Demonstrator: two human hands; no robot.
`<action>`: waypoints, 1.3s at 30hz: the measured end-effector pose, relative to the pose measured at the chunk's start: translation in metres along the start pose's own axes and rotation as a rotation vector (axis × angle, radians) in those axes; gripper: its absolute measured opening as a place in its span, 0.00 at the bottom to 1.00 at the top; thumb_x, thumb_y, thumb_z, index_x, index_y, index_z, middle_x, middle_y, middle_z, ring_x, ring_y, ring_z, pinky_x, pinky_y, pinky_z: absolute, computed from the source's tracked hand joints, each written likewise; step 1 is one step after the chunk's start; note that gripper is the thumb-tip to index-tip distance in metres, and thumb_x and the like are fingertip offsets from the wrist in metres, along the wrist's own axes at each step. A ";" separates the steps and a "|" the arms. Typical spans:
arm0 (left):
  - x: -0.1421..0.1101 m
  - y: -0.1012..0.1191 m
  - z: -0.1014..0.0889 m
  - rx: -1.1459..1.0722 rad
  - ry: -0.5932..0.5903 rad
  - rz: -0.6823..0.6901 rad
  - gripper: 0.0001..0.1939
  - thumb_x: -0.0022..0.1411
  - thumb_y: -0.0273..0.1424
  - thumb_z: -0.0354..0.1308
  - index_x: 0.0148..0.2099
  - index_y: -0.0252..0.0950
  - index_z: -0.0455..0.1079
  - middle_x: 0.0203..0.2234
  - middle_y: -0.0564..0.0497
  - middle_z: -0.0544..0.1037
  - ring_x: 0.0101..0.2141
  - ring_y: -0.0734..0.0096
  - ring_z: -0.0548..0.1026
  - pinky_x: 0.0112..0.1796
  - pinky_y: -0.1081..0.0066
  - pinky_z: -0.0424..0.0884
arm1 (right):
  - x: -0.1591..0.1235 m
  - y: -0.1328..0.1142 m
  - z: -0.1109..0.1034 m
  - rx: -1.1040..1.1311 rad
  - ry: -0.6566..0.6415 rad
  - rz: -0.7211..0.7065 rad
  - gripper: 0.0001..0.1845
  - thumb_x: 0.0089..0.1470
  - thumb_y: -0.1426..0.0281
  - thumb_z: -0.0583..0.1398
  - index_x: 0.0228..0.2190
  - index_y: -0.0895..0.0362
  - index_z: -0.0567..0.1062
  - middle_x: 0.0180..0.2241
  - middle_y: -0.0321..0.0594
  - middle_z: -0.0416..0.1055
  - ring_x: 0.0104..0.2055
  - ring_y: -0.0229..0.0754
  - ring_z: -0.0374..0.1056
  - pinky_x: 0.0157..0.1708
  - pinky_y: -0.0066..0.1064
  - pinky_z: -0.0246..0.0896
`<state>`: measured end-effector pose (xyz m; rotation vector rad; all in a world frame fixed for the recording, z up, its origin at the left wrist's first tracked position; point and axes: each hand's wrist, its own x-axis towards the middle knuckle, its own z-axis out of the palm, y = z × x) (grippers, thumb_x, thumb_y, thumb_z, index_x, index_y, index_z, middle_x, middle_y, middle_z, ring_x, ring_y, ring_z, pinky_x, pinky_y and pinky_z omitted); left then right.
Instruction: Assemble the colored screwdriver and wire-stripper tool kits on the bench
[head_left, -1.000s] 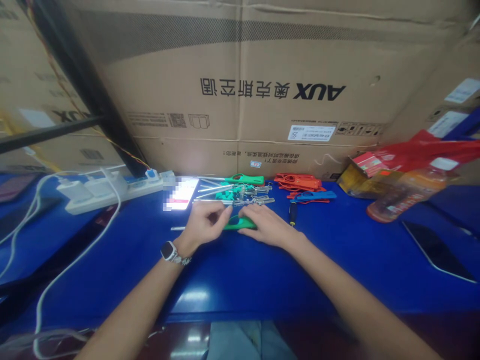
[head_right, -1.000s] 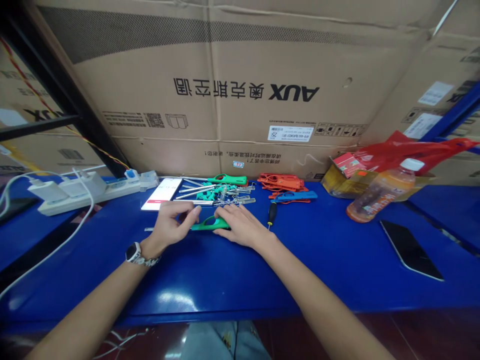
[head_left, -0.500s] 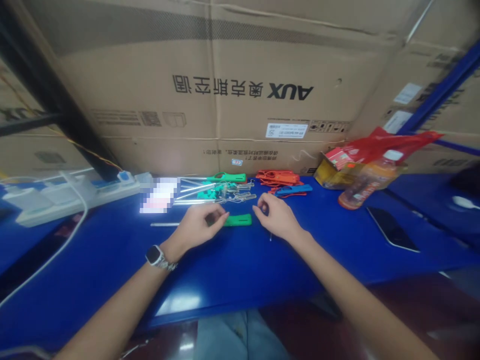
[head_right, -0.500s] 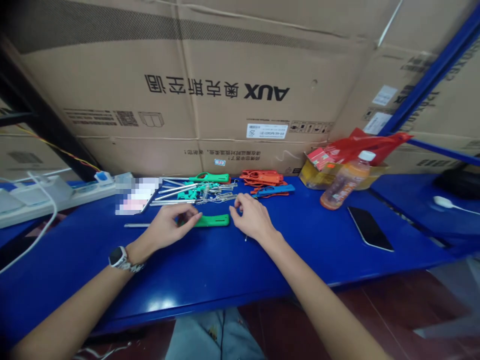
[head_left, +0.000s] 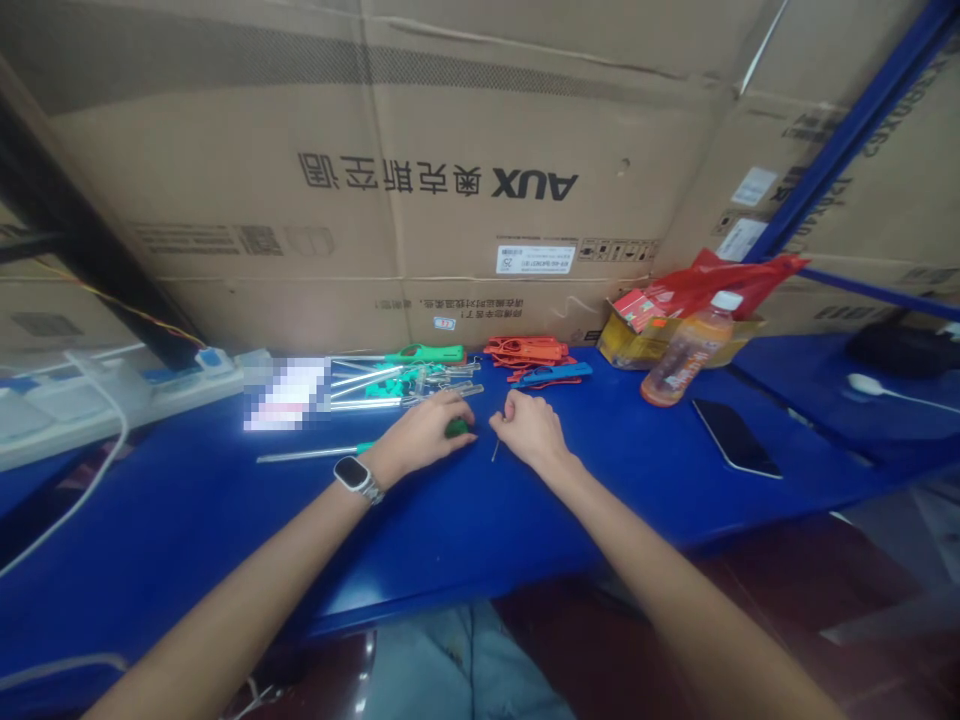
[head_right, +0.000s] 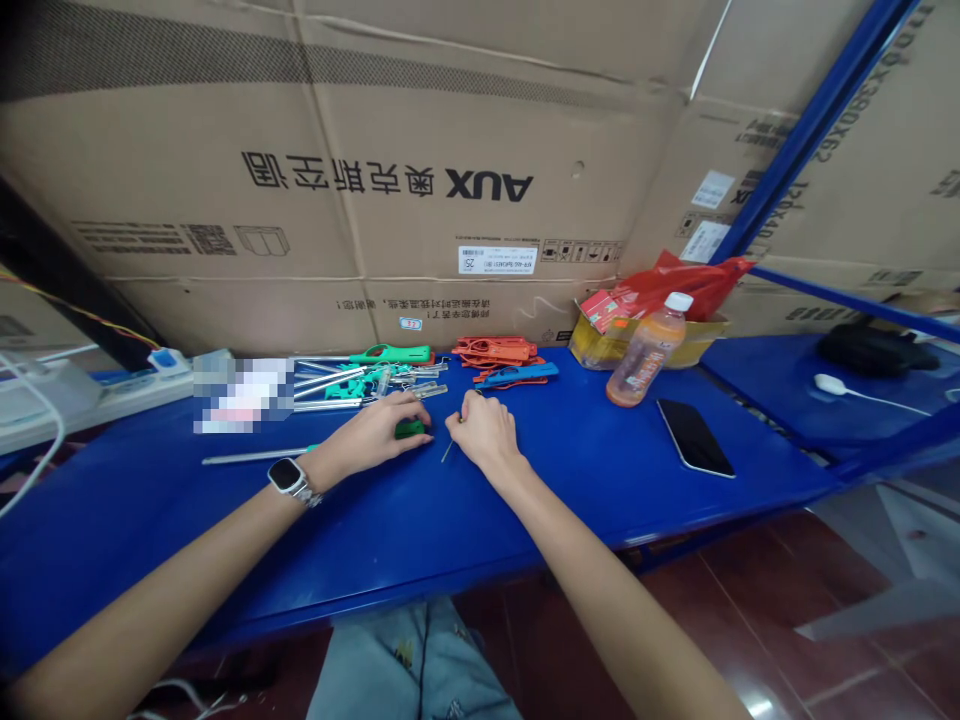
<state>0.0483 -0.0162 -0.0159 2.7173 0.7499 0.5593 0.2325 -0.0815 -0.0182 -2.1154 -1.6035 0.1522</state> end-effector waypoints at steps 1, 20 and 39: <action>-0.003 -0.001 -0.001 0.002 0.019 -0.022 0.08 0.63 0.36 0.61 0.41 0.38 0.73 0.40 0.47 0.75 0.42 0.60 0.74 0.43 0.64 0.70 | 0.001 -0.001 0.001 0.081 0.034 -0.021 0.06 0.49 0.68 0.59 0.23 0.53 0.67 0.23 0.38 0.73 0.29 0.46 0.72 0.26 0.30 0.55; -0.039 -0.044 -0.035 -0.024 0.254 -0.414 0.10 0.62 0.33 0.54 0.34 0.38 0.77 0.30 0.50 0.80 0.29 0.66 0.75 0.29 0.70 0.65 | 0.058 -0.059 0.049 1.336 -0.073 -0.093 0.20 0.45 0.56 0.67 0.32 0.57 0.70 0.25 0.34 0.73 0.20 0.35 0.69 0.18 0.27 0.68; -0.039 -0.046 -0.023 -0.090 0.277 -0.398 0.05 0.57 0.29 0.64 0.38 0.37 0.76 0.34 0.49 0.79 0.33 0.65 0.75 0.35 0.67 0.69 | 0.046 -0.056 0.060 1.321 -0.072 -0.157 0.23 0.48 0.51 0.65 0.36 0.56 0.69 0.28 0.34 0.74 0.24 0.37 0.72 0.27 0.31 0.74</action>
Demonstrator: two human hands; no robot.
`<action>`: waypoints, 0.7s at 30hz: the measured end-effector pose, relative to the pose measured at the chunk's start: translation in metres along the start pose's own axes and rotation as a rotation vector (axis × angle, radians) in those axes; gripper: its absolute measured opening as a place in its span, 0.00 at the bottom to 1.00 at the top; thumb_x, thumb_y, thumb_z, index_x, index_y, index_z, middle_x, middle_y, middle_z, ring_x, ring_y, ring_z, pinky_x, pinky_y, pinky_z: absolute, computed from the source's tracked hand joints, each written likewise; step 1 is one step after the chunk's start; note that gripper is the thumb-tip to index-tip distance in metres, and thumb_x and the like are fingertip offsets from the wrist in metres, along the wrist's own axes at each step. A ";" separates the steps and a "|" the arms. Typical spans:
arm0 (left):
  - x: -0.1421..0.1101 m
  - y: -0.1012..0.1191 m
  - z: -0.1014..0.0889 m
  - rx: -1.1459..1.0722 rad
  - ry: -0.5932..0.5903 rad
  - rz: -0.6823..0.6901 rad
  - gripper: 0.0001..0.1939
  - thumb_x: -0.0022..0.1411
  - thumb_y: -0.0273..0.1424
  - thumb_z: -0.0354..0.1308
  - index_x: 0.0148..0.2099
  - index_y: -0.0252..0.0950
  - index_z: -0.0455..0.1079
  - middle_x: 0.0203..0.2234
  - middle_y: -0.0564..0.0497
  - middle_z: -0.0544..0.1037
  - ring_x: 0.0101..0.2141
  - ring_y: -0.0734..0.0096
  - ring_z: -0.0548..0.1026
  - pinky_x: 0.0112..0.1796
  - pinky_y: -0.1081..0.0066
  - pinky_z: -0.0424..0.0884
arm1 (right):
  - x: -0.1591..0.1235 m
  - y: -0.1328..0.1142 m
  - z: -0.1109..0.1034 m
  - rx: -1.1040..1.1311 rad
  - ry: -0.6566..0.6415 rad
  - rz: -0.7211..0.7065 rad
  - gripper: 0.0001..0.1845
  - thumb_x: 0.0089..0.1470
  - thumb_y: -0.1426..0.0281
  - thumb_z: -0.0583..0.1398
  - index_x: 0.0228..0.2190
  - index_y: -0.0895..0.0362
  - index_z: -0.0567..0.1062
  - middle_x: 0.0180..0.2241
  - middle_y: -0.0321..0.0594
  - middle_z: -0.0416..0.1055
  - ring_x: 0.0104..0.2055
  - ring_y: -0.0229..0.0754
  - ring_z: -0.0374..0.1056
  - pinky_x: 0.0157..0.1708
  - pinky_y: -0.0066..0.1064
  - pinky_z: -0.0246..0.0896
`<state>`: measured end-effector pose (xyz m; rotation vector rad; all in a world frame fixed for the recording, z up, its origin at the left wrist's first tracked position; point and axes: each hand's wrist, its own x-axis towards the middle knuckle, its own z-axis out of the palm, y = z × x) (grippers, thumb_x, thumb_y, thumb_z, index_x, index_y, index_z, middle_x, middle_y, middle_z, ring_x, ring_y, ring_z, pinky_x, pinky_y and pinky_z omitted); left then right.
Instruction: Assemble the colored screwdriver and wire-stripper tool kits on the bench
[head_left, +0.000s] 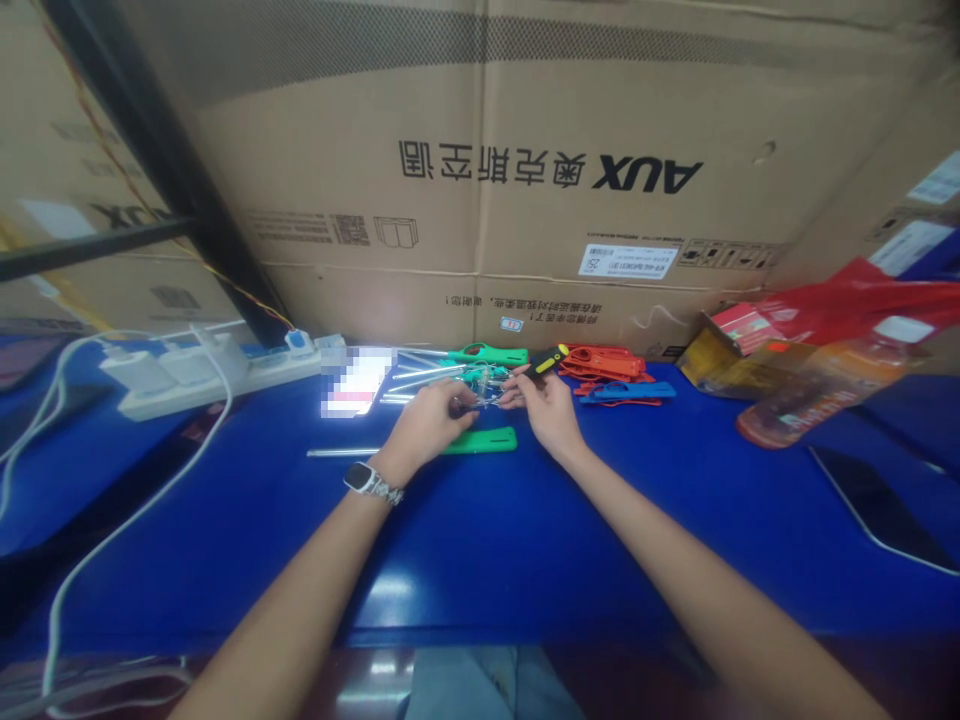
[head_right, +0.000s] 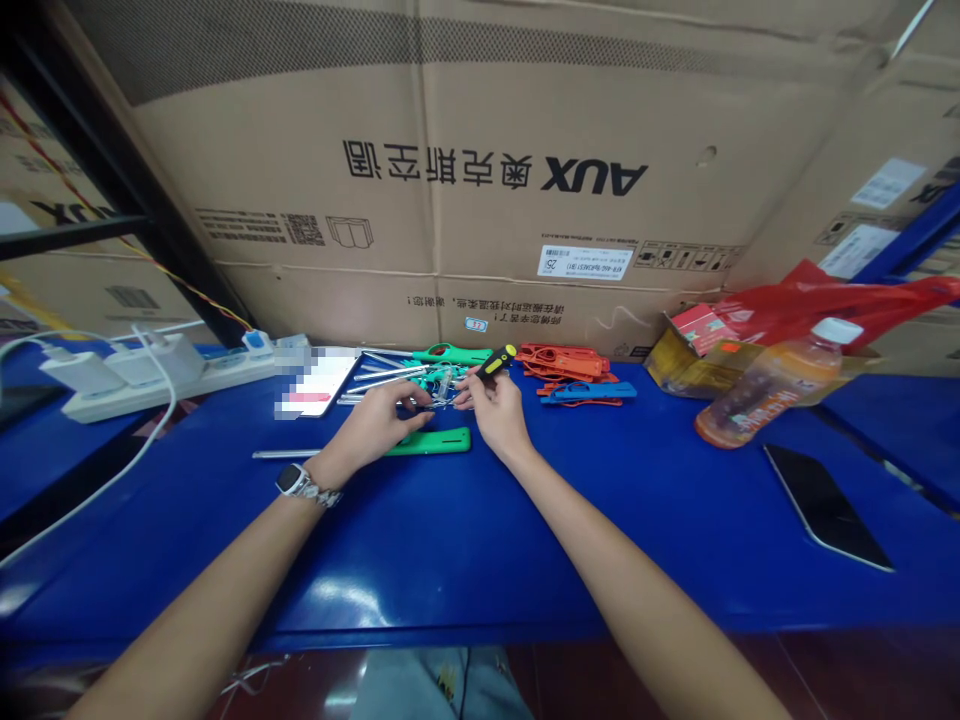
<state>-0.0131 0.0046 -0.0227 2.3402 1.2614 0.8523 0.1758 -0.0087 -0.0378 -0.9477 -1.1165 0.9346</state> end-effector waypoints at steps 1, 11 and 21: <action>0.000 0.000 0.001 -0.016 0.005 0.015 0.06 0.57 0.30 0.65 0.39 0.37 0.76 0.35 0.49 0.79 0.34 0.65 0.75 0.36 0.66 0.70 | -0.001 -0.002 0.000 0.012 0.002 -0.001 0.23 0.48 0.51 0.65 0.35 0.56 0.69 0.27 0.34 0.74 0.24 0.37 0.72 0.26 0.32 0.74; 0.003 0.004 0.010 -0.070 0.086 0.053 0.02 0.59 0.28 0.64 0.35 0.36 0.78 0.30 0.49 0.79 0.31 0.67 0.74 0.33 0.68 0.68 | -0.008 -0.017 0.008 0.067 -0.014 -0.003 0.21 0.50 0.53 0.64 0.36 0.55 0.68 0.28 0.35 0.74 0.25 0.38 0.73 0.27 0.32 0.74; 0.003 0.006 0.010 -0.148 0.085 -0.002 0.03 0.59 0.28 0.64 0.32 0.35 0.78 0.27 0.51 0.79 0.27 0.70 0.73 0.31 0.70 0.67 | -0.010 -0.024 0.008 0.045 -0.001 -0.046 0.22 0.51 0.51 0.63 0.37 0.54 0.68 0.29 0.36 0.74 0.25 0.39 0.73 0.27 0.33 0.73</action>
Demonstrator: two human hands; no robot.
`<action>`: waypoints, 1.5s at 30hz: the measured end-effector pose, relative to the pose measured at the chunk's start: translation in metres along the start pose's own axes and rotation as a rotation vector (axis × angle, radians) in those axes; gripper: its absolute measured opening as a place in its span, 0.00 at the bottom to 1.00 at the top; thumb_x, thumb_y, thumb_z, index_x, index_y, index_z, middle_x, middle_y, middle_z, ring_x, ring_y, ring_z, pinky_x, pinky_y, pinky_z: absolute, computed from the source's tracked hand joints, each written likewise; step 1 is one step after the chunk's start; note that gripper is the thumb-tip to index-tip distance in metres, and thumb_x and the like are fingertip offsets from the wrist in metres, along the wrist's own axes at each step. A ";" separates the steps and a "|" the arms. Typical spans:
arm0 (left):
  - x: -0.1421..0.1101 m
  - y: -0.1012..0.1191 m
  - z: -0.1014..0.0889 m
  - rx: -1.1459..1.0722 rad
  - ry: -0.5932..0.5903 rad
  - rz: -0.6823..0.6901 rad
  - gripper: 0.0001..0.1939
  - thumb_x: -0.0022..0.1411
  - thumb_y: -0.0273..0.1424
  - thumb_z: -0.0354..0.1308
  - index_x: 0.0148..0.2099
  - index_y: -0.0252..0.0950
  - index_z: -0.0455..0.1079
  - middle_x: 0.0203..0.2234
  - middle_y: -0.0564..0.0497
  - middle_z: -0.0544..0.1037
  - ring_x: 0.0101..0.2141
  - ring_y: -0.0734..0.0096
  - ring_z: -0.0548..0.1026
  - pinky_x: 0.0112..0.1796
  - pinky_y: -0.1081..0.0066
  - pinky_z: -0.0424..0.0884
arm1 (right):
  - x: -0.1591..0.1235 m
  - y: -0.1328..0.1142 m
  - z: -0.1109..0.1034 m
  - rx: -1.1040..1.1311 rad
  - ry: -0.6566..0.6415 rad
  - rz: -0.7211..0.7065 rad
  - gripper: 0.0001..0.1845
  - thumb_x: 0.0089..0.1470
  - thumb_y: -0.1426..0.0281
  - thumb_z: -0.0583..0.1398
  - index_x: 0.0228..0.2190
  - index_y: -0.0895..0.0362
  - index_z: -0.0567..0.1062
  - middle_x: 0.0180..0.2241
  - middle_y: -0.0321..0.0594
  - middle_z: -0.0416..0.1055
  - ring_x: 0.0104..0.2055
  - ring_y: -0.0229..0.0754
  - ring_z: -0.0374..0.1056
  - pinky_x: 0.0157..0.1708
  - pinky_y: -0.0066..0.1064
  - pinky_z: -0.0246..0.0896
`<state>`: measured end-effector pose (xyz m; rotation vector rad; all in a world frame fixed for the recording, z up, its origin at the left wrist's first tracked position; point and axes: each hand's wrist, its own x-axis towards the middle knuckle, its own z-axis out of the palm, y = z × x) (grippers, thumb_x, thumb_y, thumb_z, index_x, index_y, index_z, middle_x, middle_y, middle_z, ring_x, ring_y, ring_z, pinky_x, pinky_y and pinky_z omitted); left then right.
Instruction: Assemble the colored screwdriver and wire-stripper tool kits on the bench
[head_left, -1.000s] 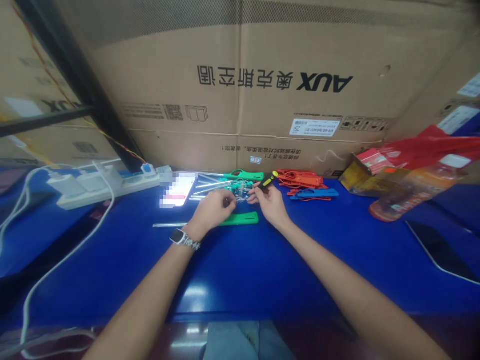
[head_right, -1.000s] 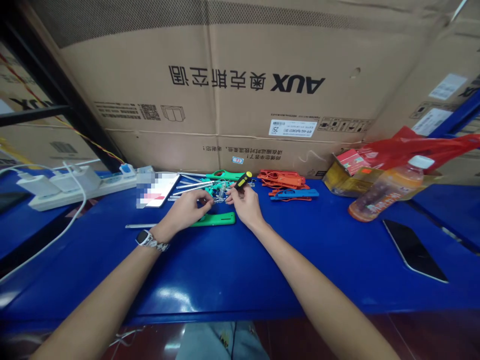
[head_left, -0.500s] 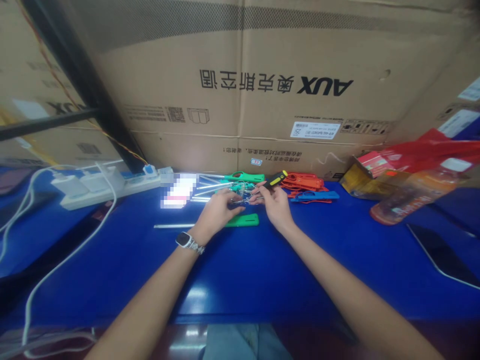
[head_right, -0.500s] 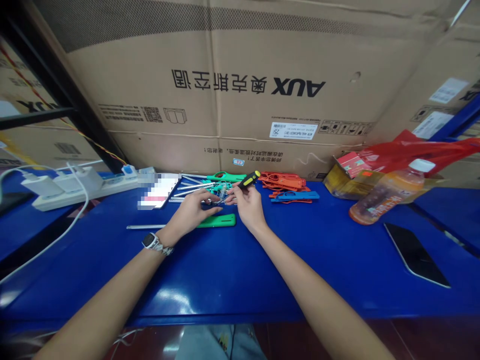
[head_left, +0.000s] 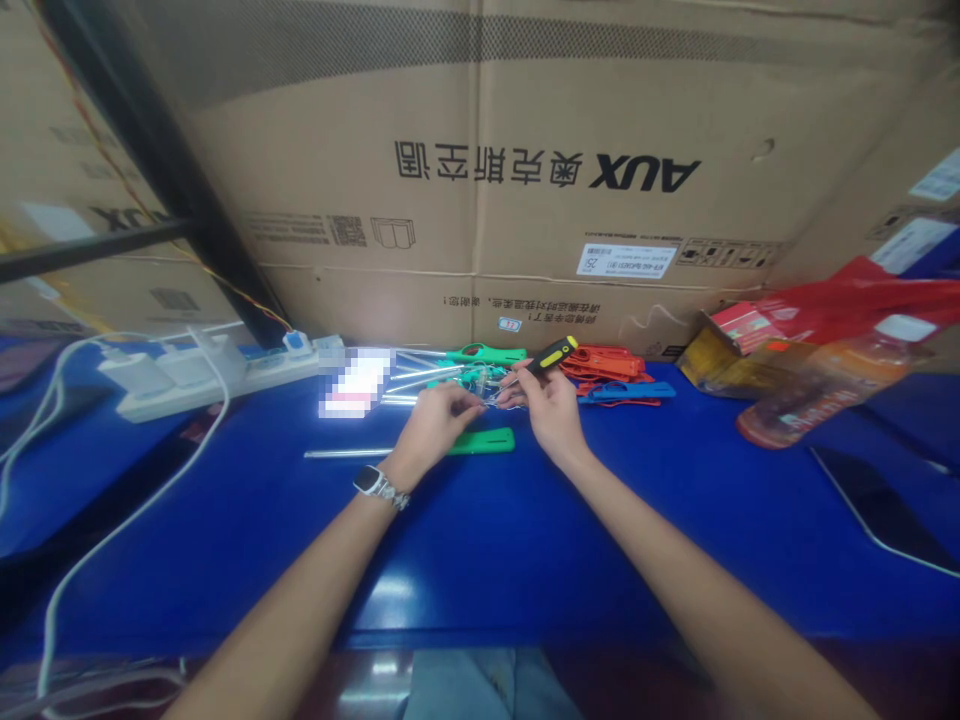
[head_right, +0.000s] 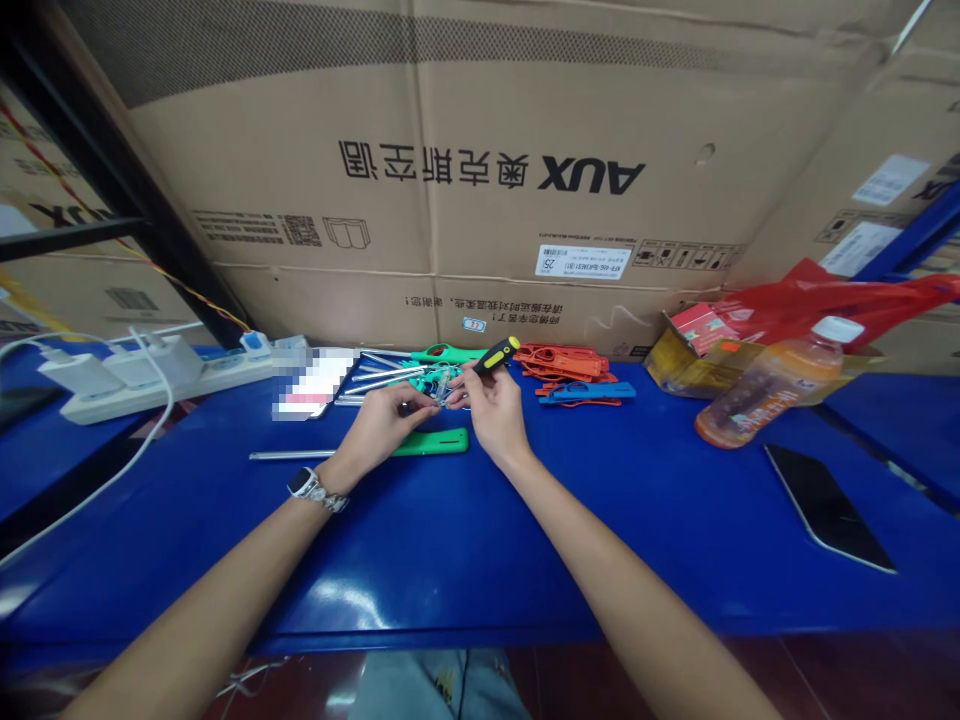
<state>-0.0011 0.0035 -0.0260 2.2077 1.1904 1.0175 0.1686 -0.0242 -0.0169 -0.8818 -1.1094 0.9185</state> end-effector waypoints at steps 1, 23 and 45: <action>0.000 0.000 0.000 -0.001 0.002 0.003 0.04 0.60 0.28 0.64 0.32 0.35 0.78 0.27 0.51 0.79 0.27 0.71 0.73 0.31 0.70 0.67 | 0.000 0.000 0.000 -0.006 -0.005 -0.003 0.22 0.51 0.51 0.63 0.37 0.54 0.68 0.29 0.36 0.74 0.25 0.39 0.73 0.27 0.33 0.73; -0.010 0.013 0.004 0.047 -0.373 0.070 0.14 0.59 0.36 0.65 0.45 0.35 0.77 0.39 0.45 0.77 0.39 0.60 0.75 0.43 0.62 0.72 | 0.001 -0.004 -0.014 -0.283 -0.030 -0.184 0.14 0.57 0.56 0.62 0.34 0.52 0.67 0.23 0.31 0.69 0.18 0.36 0.65 0.18 0.28 0.62; -0.007 0.012 -0.002 0.053 -0.311 0.023 0.08 0.55 0.33 0.67 0.37 0.36 0.78 0.33 0.48 0.78 0.33 0.63 0.75 0.35 0.67 0.70 | -0.005 -0.003 -0.007 -0.343 -0.193 -0.124 0.14 0.56 0.57 0.63 0.36 0.53 0.70 0.23 0.32 0.69 0.21 0.38 0.68 0.23 0.31 0.65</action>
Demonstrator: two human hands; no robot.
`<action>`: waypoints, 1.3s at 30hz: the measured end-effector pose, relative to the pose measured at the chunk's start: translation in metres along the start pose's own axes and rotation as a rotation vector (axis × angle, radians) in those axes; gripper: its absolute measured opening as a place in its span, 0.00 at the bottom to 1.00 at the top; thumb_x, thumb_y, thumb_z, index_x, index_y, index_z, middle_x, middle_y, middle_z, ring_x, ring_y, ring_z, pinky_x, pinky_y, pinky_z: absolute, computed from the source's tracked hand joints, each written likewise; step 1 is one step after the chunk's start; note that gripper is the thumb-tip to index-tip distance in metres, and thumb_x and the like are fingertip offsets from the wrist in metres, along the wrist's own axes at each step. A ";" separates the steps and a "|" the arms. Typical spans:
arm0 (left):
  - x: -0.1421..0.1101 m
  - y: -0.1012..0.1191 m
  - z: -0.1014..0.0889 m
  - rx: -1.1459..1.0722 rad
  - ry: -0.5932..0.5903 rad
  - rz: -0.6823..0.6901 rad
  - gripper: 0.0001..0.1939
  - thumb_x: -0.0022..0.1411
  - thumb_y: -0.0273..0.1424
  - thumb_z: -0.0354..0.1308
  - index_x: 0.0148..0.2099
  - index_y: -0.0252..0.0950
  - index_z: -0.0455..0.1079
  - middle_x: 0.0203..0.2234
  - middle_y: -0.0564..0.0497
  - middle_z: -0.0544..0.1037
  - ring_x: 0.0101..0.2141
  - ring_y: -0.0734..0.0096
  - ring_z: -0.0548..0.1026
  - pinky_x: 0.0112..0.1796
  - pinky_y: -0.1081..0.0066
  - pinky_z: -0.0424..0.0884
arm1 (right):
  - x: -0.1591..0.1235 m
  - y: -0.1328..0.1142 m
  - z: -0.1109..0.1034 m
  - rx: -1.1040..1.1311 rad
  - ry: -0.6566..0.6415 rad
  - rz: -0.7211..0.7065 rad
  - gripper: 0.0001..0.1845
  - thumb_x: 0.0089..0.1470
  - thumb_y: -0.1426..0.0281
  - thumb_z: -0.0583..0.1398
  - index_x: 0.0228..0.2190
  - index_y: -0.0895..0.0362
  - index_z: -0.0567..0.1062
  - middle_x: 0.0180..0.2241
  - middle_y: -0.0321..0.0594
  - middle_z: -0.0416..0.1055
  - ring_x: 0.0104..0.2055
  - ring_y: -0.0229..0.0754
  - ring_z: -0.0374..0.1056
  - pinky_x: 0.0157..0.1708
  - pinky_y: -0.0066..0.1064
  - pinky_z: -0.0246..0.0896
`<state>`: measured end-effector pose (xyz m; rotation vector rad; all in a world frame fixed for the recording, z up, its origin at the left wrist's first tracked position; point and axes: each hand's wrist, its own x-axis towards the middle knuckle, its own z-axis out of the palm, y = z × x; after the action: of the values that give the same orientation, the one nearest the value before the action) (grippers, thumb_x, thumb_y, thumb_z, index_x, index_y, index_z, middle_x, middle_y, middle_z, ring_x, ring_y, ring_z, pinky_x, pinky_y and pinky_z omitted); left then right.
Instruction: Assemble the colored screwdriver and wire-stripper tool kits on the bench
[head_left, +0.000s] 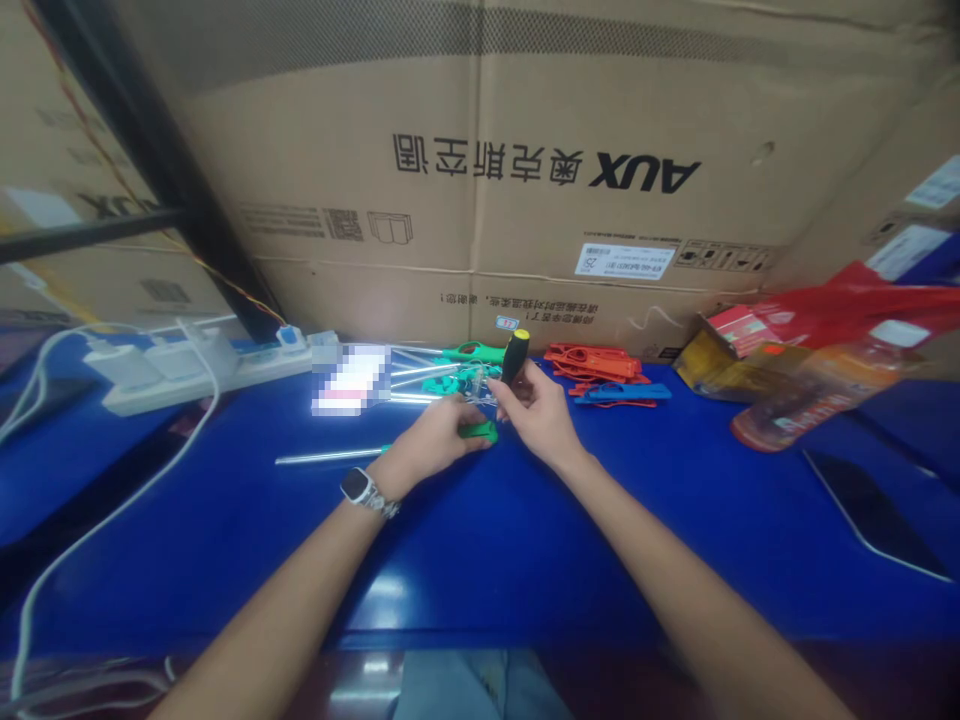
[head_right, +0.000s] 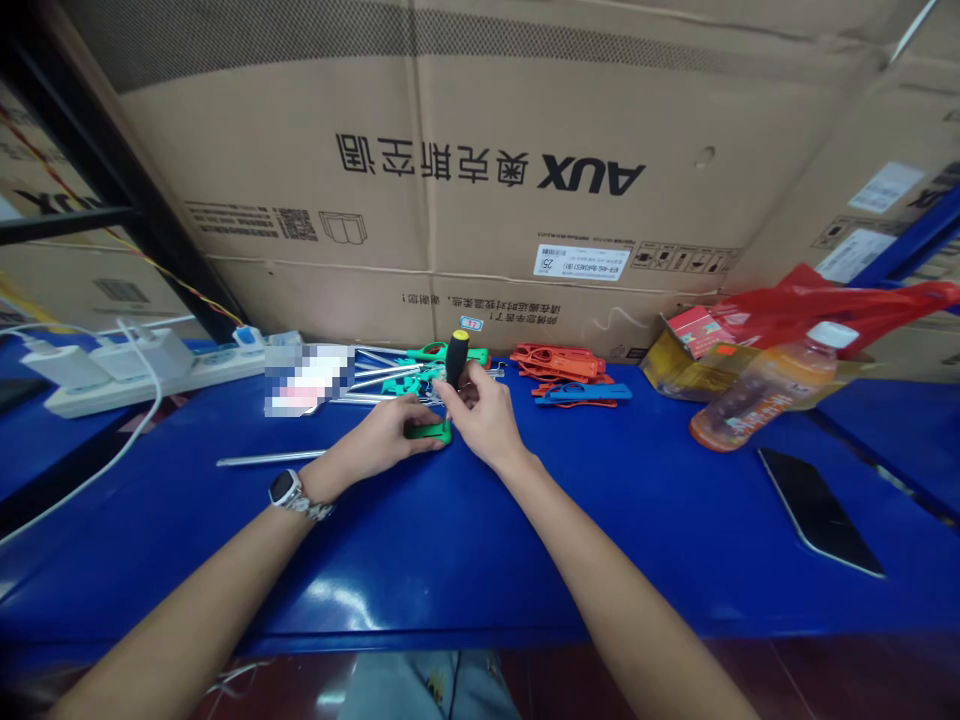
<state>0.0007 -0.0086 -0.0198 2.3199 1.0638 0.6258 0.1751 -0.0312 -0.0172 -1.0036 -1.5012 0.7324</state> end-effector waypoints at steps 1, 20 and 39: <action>0.000 0.000 0.000 0.005 0.000 -0.006 0.08 0.54 0.33 0.68 0.37 0.36 0.78 0.33 0.48 0.78 0.33 0.63 0.75 0.36 0.66 0.70 | 0.000 0.000 0.000 -0.002 0.010 -0.003 0.14 0.56 0.56 0.63 0.35 0.53 0.70 0.23 0.32 0.69 0.21 0.38 0.68 0.23 0.31 0.65; 0.001 -0.003 0.002 -0.029 0.032 -0.003 0.09 0.53 0.34 0.68 0.37 0.36 0.79 0.32 0.48 0.78 0.32 0.63 0.75 0.35 0.66 0.71 | 0.000 -0.003 0.000 -0.111 0.018 -0.040 0.14 0.58 0.55 0.61 0.35 0.53 0.70 0.23 0.33 0.69 0.23 0.39 0.67 0.27 0.32 0.65; 0.010 0.012 0.011 -0.326 0.304 -0.028 0.05 0.56 0.31 0.63 0.33 0.33 0.74 0.29 0.50 0.80 0.31 0.66 0.76 0.36 0.69 0.72 | 0.010 -0.005 0.004 -0.214 0.091 -0.080 0.11 0.49 0.63 0.65 0.28 0.54 0.69 0.27 0.33 0.66 0.28 0.37 0.60 0.29 0.30 0.57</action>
<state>0.0196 -0.0106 -0.0193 1.9651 1.0324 1.0803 0.1702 -0.0238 -0.0088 -1.1147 -1.5535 0.4704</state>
